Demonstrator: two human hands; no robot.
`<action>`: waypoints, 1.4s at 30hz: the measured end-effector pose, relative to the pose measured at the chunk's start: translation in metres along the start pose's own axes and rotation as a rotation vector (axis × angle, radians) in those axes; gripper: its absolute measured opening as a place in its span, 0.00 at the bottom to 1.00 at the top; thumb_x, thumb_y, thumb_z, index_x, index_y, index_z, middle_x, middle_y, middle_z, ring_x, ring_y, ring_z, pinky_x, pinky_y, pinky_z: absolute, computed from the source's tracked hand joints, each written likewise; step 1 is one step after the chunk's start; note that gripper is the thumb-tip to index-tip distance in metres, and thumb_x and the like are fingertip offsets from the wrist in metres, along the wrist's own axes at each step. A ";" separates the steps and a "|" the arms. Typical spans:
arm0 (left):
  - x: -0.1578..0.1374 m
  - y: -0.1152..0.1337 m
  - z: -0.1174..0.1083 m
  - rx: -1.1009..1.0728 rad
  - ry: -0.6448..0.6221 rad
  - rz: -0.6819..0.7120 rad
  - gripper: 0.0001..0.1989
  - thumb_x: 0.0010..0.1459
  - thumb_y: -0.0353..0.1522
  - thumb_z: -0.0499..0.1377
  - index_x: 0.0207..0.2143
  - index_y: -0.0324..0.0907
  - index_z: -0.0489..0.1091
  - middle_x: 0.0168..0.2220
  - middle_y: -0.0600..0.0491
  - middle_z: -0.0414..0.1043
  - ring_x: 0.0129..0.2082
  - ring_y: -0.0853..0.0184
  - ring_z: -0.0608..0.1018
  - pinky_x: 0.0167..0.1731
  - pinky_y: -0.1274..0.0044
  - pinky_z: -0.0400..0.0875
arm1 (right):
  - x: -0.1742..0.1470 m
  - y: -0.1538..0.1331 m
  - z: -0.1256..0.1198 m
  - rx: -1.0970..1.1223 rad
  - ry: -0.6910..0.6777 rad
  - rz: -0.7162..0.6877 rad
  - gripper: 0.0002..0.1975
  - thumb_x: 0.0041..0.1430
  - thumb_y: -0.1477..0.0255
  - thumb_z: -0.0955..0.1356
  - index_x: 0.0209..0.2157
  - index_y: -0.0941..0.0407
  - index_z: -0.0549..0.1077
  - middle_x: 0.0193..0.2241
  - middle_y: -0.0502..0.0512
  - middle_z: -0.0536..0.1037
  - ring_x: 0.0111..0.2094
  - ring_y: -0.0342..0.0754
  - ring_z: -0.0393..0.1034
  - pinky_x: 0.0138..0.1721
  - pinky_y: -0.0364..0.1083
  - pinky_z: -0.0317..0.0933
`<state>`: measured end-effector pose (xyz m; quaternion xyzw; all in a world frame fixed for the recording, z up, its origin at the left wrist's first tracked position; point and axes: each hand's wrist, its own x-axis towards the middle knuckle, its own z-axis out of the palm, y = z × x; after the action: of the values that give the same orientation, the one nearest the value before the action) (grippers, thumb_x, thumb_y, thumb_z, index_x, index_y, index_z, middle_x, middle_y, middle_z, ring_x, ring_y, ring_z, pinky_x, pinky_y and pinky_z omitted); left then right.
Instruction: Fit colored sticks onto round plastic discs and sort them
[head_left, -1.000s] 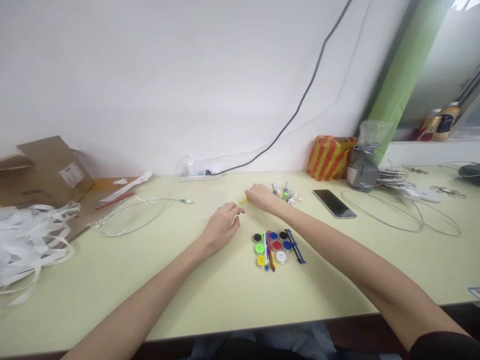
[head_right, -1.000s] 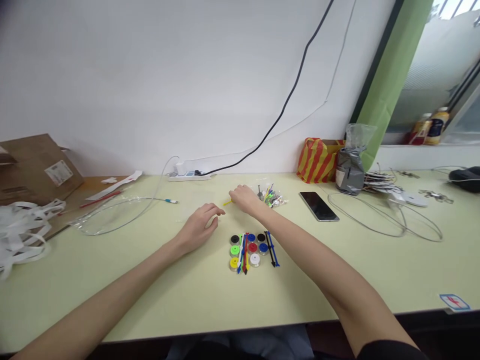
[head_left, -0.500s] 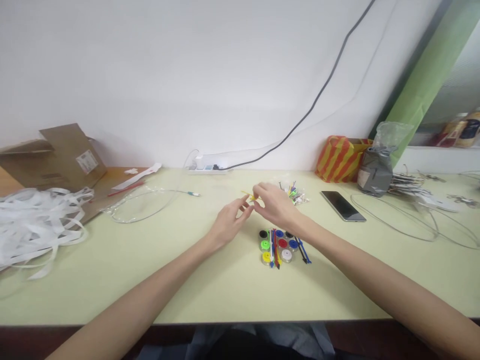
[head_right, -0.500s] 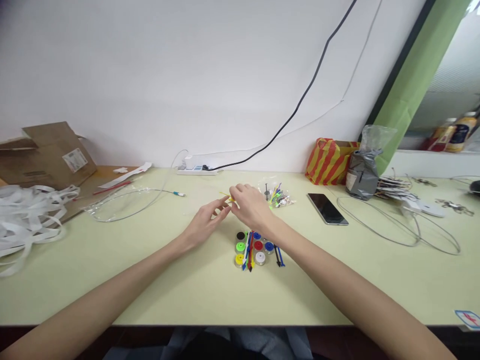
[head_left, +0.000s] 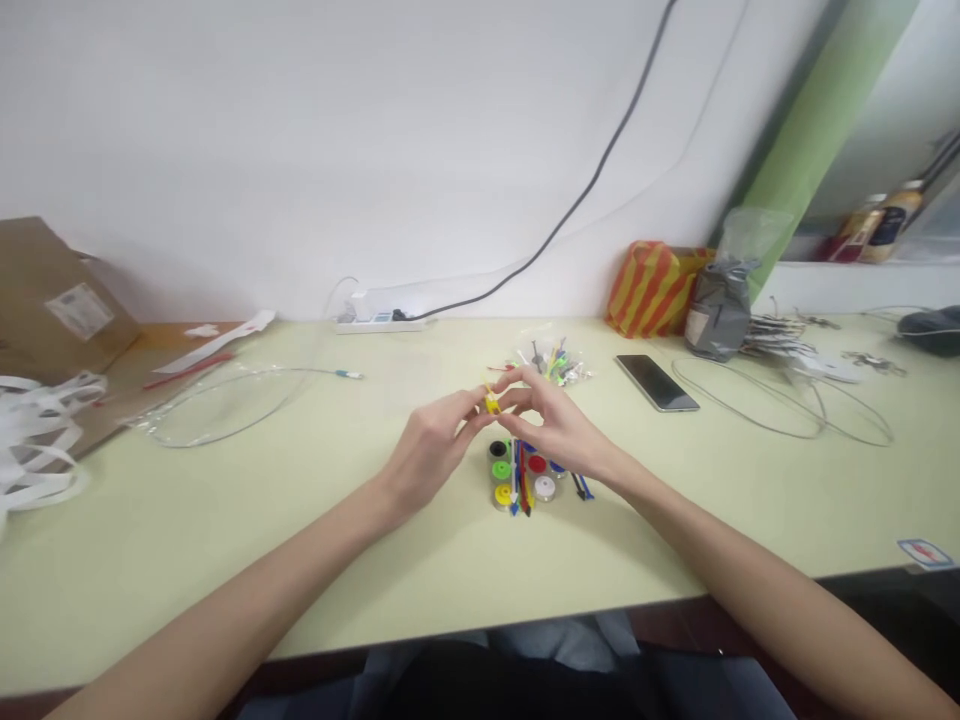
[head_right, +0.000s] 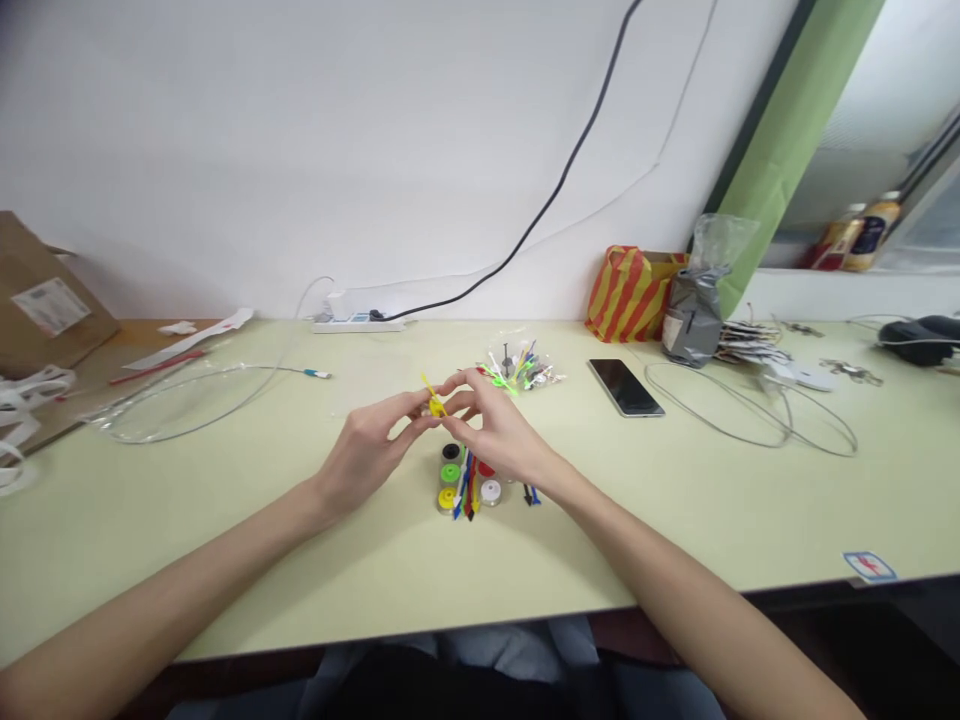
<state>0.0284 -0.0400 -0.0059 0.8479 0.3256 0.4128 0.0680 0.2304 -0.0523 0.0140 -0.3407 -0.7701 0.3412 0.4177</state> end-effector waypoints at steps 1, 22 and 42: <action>0.000 -0.001 0.000 0.001 0.010 0.002 0.12 0.69 0.35 0.57 0.53 0.45 0.70 0.42 0.52 0.79 0.37 0.67 0.81 0.40 0.76 0.74 | 0.000 -0.002 -0.002 0.016 -0.004 0.010 0.07 0.66 0.68 0.65 0.45 0.53 0.66 0.44 0.56 0.77 0.45 0.49 0.75 0.45 0.48 0.66; 0.008 -0.010 -0.009 0.068 -0.139 0.383 0.03 0.61 0.27 0.58 0.33 0.41 0.68 0.25 0.56 0.69 0.26 0.70 0.72 0.27 0.78 0.64 | 0.001 0.007 -0.043 0.062 -0.194 0.046 0.11 0.67 0.62 0.65 0.36 0.53 0.62 0.27 0.51 0.76 0.29 0.47 0.72 0.35 0.47 0.63; 0.008 -0.024 -0.010 0.089 -0.174 0.278 0.02 0.63 0.30 0.59 0.36 0.41 0.70 0.28 0.55 0.72 0.28 0.70 0.73 0.30 0.77 0.66 | -0.006 0.021 -0.096 -0.772 -0.404 0.658 0.14 0.62 0.67 0.67 0.24 0.57 0.67 0.24 0.54 0.78 0.22 0.45 0.71 0.26 0.44 0.57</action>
<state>0.0123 -0.0178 -0.0033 0.9195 0.2158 0.3286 0.0006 0.3217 -0.0224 0.0347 -0.6199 -0.7571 0.2051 -0.0226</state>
